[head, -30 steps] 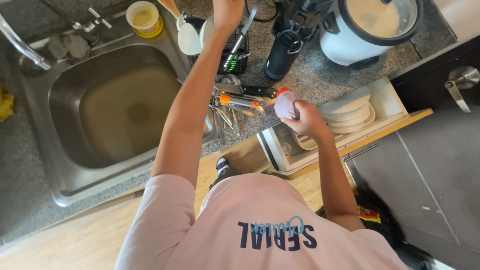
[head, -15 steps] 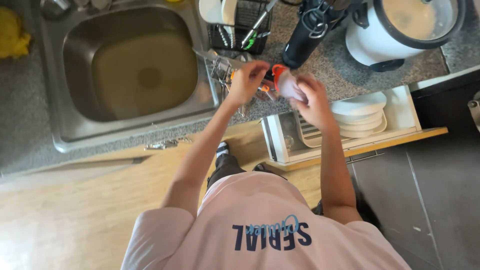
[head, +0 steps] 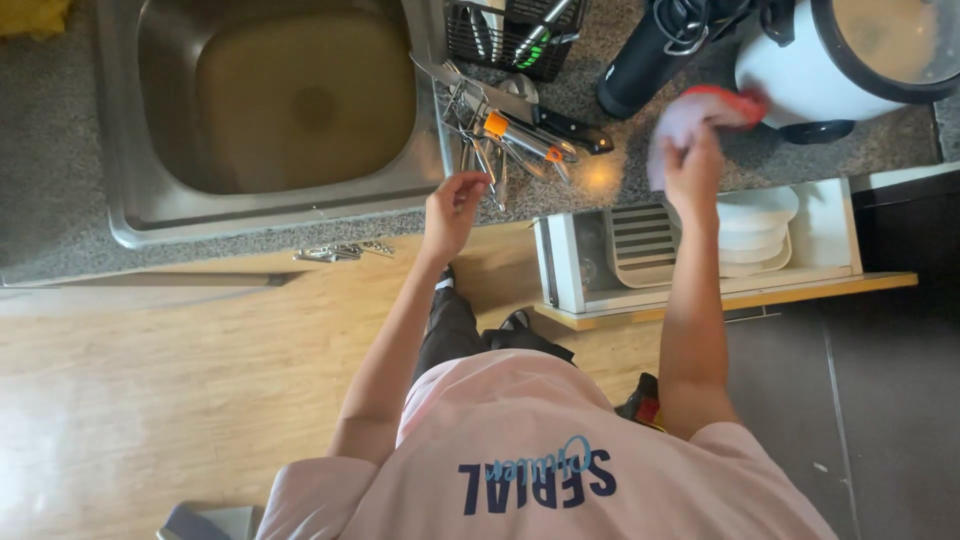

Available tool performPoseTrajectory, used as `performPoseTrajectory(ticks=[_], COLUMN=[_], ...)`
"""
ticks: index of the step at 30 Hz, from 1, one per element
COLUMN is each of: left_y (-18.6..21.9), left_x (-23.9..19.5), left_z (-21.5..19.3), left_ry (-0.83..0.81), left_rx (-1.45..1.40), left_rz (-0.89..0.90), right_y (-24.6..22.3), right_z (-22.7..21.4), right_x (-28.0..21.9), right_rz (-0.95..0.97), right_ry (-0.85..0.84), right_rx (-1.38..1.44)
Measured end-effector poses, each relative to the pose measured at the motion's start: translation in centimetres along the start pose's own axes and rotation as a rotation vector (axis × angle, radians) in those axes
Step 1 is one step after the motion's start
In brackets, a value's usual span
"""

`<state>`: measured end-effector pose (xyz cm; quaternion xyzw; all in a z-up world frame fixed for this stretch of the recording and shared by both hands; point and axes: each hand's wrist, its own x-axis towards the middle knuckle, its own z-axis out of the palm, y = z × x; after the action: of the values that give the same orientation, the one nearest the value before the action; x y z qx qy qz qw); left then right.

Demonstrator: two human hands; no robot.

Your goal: The person dries various kitchen utensils with a cloth and places them into a dish rack. They handle a peeler, a white spoon, a green-handled tool, a black spatula, a white ladle, and several forks, wiping each item before setting it in the rack.

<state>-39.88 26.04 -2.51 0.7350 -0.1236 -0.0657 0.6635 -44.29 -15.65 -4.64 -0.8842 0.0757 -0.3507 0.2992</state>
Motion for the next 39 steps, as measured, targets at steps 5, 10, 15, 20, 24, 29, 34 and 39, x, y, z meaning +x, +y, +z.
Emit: performPoseTrajectory(ticks=[5,10,15,20,24,29,34,39], left_y=[-0.1,0.0,0.6,-0.4,0.0,0.7,-0.7,-0.6], left_x=[2.3,5.1,7.7,10.0,11.6,11.8,11.2,11.2], left_z=[-2.1,-3.6,-5.1,-5.6,-5.8,-5.9,-5.9,-5.4], left_ry=[-0.006,0.052,0.028,-0.128,-0.158,-0.220,-0.243,-0.245], left_rx=[-0.029,-0.022,0.006,-0.100,-0.032,-0.066,-0.072,-0.084], left_rz=[0.105,0.015,0.070,0.063,0.171,0.125,0.115,0.042], right_y=[-6.8,-16.3,-17.6,-11.0,-2.7,-4.8,-12.8,-15.7], right_z=[1.2,4.4,10.2,17.9,21.3,17.8,14.0,13.1], right_x=[-0.7,0.4,5.4,13.2,17.4,19.0,19.6,21.1], right_rz=[-0.046,-0.012,-0.014,-0.107,0.145,0.239,0.083,-0.023], right_ry=[-0.154,-0.186,-0.109,0.360,0.288,-0.069,-0.196,-0.244], right_rx=[-0.504,-0.180,0.214,0.005,0.508,0.769,0.689,0.636])
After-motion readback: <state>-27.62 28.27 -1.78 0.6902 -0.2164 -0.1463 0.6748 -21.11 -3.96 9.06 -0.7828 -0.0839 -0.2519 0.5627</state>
